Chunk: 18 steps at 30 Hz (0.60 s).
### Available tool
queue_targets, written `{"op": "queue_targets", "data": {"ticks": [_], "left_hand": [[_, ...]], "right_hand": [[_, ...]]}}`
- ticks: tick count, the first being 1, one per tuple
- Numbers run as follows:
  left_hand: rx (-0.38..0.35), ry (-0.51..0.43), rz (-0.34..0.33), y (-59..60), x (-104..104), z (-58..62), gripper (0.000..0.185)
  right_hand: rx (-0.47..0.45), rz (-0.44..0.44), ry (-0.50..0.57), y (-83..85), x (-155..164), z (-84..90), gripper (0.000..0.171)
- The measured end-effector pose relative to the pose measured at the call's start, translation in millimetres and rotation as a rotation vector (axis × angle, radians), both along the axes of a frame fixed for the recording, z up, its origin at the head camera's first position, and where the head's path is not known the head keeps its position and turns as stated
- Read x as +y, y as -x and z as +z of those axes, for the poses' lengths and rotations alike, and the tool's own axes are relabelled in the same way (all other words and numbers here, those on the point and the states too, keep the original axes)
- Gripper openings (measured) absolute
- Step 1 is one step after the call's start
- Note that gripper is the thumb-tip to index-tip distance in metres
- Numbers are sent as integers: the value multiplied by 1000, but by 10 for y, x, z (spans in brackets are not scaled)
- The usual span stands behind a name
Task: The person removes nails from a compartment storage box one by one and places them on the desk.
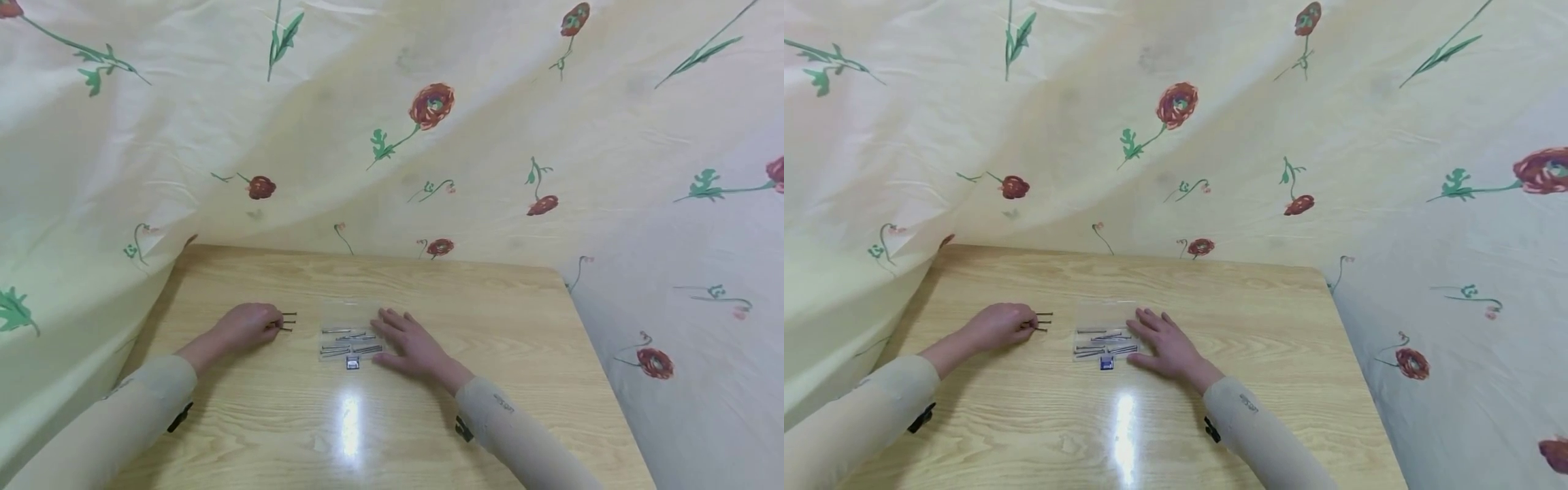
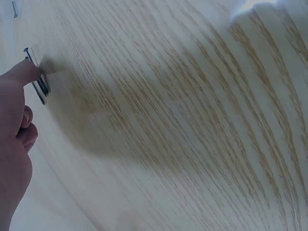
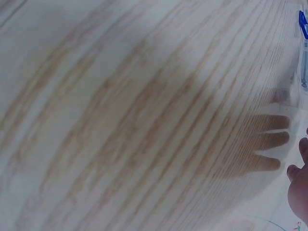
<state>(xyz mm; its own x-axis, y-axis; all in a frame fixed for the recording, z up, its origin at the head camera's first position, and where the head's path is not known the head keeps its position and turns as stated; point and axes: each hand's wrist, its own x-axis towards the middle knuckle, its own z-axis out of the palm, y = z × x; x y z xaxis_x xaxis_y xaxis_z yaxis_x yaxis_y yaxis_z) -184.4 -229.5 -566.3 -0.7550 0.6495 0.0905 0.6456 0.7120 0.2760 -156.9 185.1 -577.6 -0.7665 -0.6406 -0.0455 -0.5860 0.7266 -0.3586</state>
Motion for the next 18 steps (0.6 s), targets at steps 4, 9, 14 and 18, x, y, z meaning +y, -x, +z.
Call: {"op": "queue_targets", "data": {"ticks": [4, 9, 14, 18], "left_hand": [[24, -5, 10, 3, -1, -17, 7], [18, -36, 35, -5, -4, -30, 9], [18, -30, 68, -3, 9, -71, 13], [-4, -17, 99, -2, 22, -96, 12]], "right_hand": [[-3, 1, 8, -1, -3, 11, 79], [-4, 0, -2, 6, -8, 7, 79], [-2, 2, -13, 10, -8, -1, 80], [2, 0, -23, 8, -8, -5, 81]]}}
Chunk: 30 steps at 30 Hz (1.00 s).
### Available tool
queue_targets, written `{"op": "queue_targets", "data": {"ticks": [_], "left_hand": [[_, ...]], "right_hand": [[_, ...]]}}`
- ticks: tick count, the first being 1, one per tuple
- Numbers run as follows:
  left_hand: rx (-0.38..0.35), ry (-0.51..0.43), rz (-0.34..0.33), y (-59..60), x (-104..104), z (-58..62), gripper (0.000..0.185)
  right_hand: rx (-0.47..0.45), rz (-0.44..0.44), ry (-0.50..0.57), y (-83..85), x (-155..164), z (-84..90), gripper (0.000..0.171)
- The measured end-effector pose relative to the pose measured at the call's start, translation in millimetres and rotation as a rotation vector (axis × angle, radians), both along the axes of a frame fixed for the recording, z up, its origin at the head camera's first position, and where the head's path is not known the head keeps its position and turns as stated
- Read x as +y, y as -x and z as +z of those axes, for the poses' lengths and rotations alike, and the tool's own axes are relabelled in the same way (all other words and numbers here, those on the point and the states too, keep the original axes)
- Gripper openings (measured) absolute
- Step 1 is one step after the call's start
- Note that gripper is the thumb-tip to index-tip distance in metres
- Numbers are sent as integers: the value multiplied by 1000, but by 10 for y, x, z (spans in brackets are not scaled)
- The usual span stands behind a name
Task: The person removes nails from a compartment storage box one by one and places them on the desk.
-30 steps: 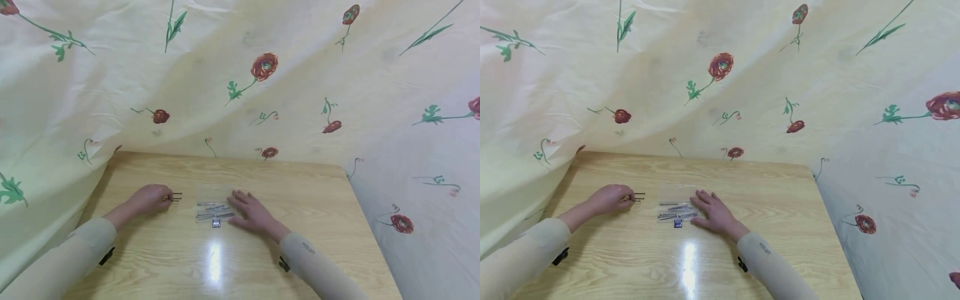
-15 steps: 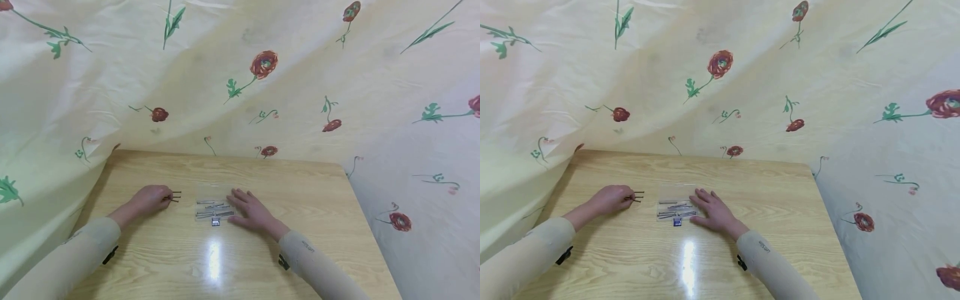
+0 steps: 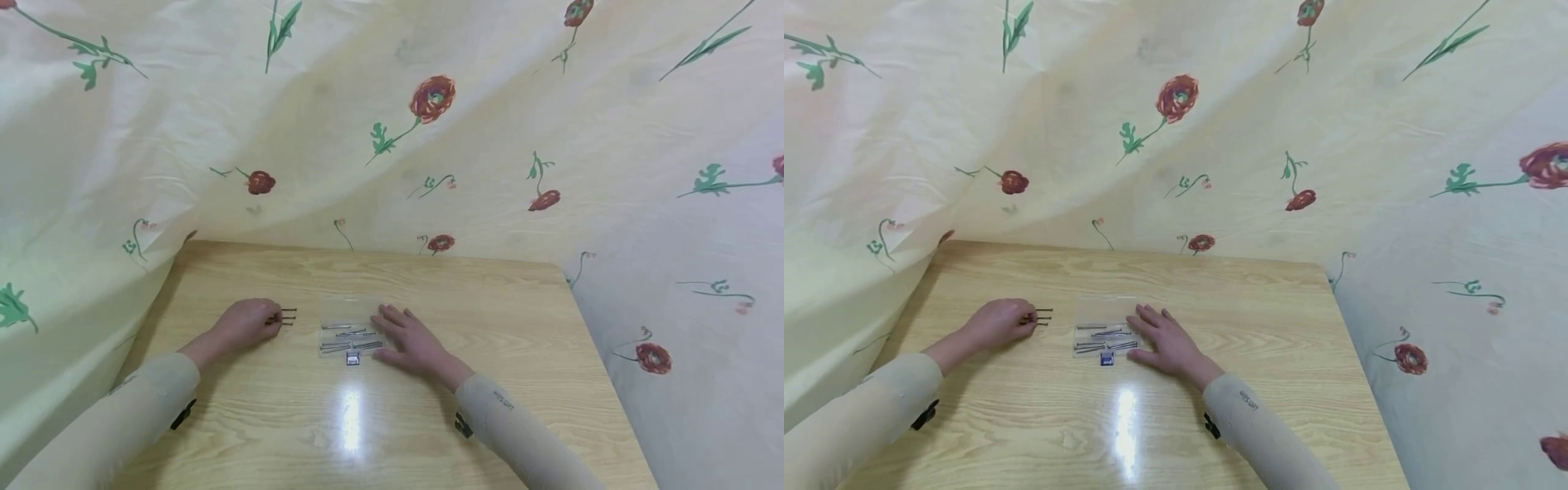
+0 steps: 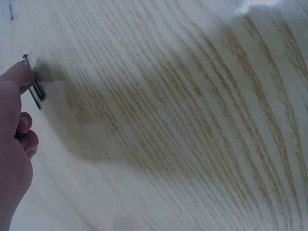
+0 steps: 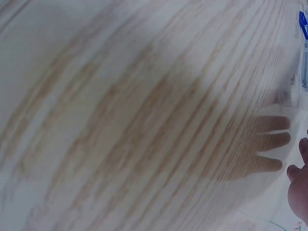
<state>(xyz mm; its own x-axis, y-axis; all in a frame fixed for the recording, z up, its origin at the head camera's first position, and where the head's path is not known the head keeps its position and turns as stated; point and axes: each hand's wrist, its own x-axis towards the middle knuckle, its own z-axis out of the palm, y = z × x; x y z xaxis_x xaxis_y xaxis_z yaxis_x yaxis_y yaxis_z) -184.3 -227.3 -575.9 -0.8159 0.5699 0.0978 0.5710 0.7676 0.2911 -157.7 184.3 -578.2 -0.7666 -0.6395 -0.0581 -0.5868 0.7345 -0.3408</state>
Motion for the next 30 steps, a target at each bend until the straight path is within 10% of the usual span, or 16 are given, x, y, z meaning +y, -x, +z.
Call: {"op": "queue_targets", "data": {"ticks": [30], "left_hand": [[56, -45, 15, -6, 78, -36, 13]], "right_hand": [[-30, -5, 19, -28, 13, 24, 79]]}}
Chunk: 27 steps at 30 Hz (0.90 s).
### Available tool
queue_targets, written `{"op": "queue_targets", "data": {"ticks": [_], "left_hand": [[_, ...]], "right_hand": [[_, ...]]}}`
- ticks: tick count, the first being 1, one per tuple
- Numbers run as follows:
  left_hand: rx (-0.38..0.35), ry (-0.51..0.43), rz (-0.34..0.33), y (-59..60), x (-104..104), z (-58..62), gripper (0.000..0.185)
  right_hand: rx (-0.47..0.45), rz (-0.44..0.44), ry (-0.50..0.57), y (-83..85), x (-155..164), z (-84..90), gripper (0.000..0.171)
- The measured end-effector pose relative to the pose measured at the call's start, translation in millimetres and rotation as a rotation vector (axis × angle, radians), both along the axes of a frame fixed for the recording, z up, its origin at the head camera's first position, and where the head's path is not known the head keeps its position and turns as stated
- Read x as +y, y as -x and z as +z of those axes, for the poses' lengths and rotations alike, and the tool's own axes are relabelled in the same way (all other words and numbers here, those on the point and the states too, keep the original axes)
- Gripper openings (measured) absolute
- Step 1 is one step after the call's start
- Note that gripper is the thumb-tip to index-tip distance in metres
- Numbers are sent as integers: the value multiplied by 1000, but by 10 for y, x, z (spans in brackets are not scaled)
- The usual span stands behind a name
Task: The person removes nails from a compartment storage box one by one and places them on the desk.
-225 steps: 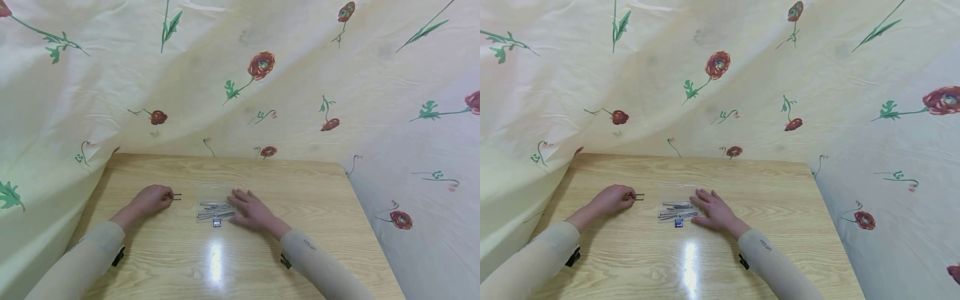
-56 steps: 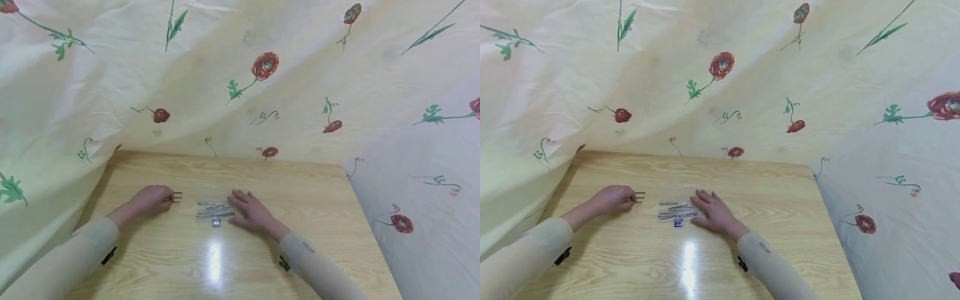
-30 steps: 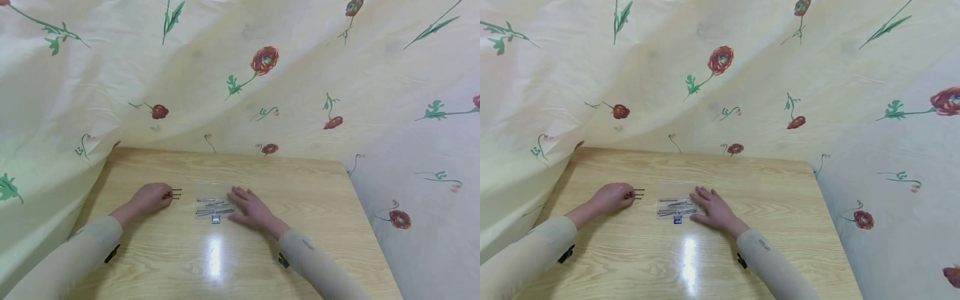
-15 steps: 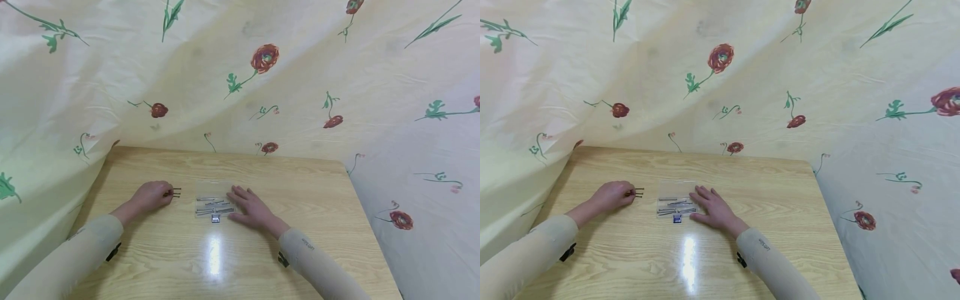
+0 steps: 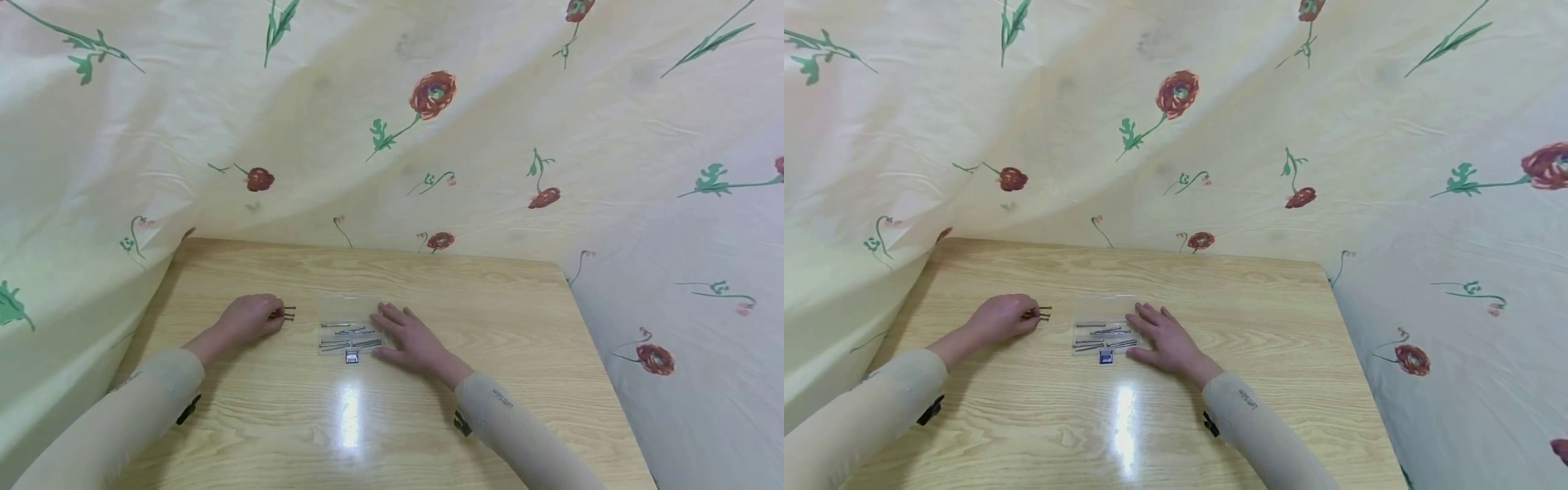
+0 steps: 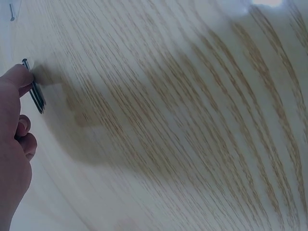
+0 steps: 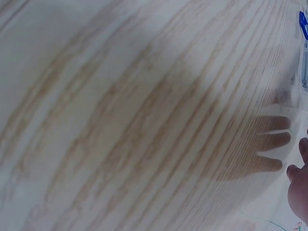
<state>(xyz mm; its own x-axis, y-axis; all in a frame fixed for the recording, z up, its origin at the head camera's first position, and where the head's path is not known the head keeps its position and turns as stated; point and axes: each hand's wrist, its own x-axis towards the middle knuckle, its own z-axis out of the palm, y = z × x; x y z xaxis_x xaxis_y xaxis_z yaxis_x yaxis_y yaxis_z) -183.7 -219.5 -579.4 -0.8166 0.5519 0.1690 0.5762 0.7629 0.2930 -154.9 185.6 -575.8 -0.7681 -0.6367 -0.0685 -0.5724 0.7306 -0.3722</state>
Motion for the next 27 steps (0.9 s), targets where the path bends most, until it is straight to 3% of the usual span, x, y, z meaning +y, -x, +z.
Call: {"op": "queue_targets", "data": {"ticks": [14, 27], "left_hand": [[-9, 23, -4, -10, 35, 36, 10], [-68, 17, 16, -8, 94, 71, 5]], "right_hand": [[-10, 1, -8, 2, 10, 1, 79], [-32, -5, -19, 3, 5, 37, 80]]}}
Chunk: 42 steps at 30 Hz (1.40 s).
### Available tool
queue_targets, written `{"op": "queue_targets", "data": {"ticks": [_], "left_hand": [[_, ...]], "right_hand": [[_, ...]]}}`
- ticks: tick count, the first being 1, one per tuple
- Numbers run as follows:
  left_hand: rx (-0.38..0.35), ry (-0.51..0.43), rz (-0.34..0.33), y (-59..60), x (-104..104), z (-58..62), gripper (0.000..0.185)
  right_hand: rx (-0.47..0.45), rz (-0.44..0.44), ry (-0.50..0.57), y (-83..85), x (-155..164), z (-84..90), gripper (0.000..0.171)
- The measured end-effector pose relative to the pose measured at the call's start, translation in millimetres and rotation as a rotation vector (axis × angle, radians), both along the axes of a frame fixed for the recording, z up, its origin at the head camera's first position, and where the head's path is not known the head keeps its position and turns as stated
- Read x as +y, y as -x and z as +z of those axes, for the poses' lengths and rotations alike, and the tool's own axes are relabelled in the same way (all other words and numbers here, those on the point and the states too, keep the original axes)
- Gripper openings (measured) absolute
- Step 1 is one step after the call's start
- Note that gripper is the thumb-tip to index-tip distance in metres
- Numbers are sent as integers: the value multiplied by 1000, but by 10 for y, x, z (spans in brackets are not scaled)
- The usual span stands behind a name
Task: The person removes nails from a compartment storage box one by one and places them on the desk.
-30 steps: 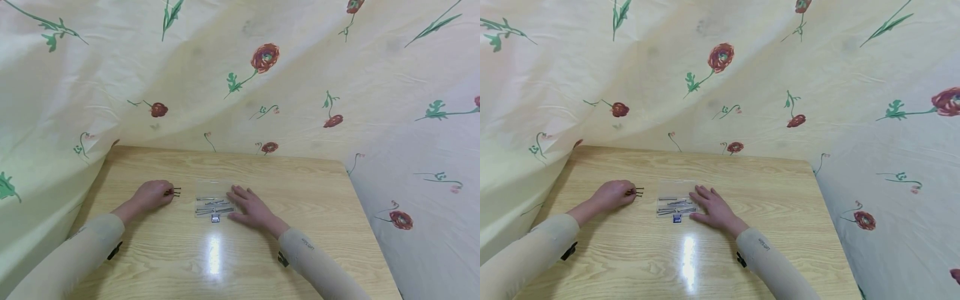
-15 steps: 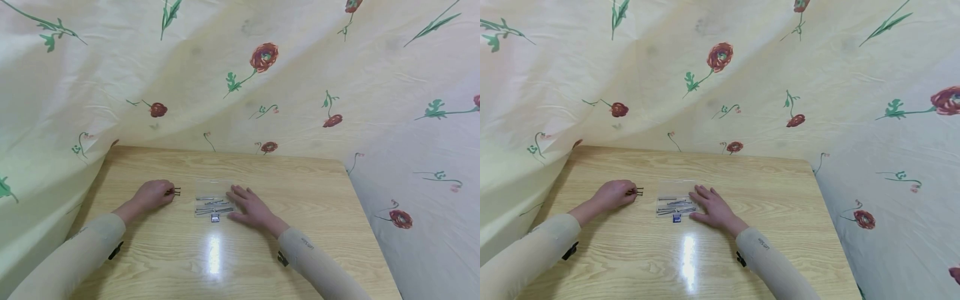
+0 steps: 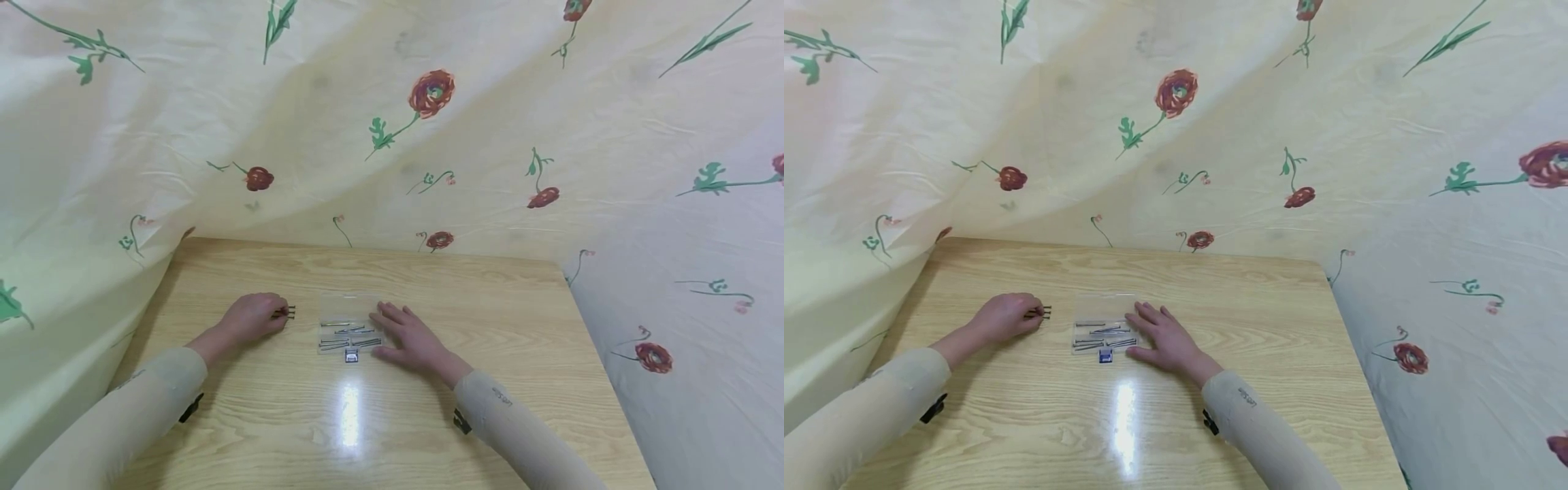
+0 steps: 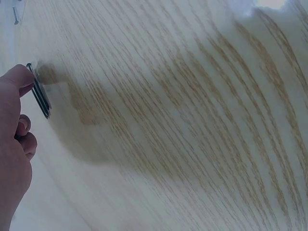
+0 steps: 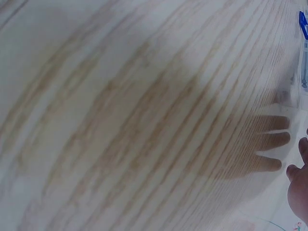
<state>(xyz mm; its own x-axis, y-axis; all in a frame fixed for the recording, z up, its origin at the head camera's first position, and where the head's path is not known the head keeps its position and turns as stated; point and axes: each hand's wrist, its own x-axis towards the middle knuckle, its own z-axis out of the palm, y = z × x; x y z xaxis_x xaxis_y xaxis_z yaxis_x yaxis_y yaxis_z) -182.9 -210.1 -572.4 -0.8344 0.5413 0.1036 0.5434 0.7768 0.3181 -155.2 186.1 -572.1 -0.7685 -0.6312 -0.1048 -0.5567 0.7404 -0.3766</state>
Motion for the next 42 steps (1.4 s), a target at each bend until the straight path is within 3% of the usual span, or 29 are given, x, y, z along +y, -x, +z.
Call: {"op": "queue_targets", "data": {"ticks": [11, 17, 21, 25, 30, 36, 42], "left_hand": [[18, -23, -39, 37, 80, 180, 6], [25, -36, -167, 100, 397, 383, 13], [20, -50, -237, 100, 664, 458, 15], [-4, -65, -269, 74, 880, 445, 15], [-35, -97, -284, 48, 1013, 343, 16], [-47, -88, -285, 50, 1033, 292, 14], [-62, -58, -338, 109, 997, 298, 14]], "right_hand": [[12, -6, 1, 14, 43, 19, 79], [3, -19, -5, -2, 80, 15, 81], [-12, -26, -5, -18, 95, 1, 81], [-8, -27, 4, -18, 96, -2, 80], [-8, -20, 32, -17, 81, 18, 78], [2, -1, 34, -13, 43, 32, 78], [8, 8, 35, -3, 20, 43, 78]]}}
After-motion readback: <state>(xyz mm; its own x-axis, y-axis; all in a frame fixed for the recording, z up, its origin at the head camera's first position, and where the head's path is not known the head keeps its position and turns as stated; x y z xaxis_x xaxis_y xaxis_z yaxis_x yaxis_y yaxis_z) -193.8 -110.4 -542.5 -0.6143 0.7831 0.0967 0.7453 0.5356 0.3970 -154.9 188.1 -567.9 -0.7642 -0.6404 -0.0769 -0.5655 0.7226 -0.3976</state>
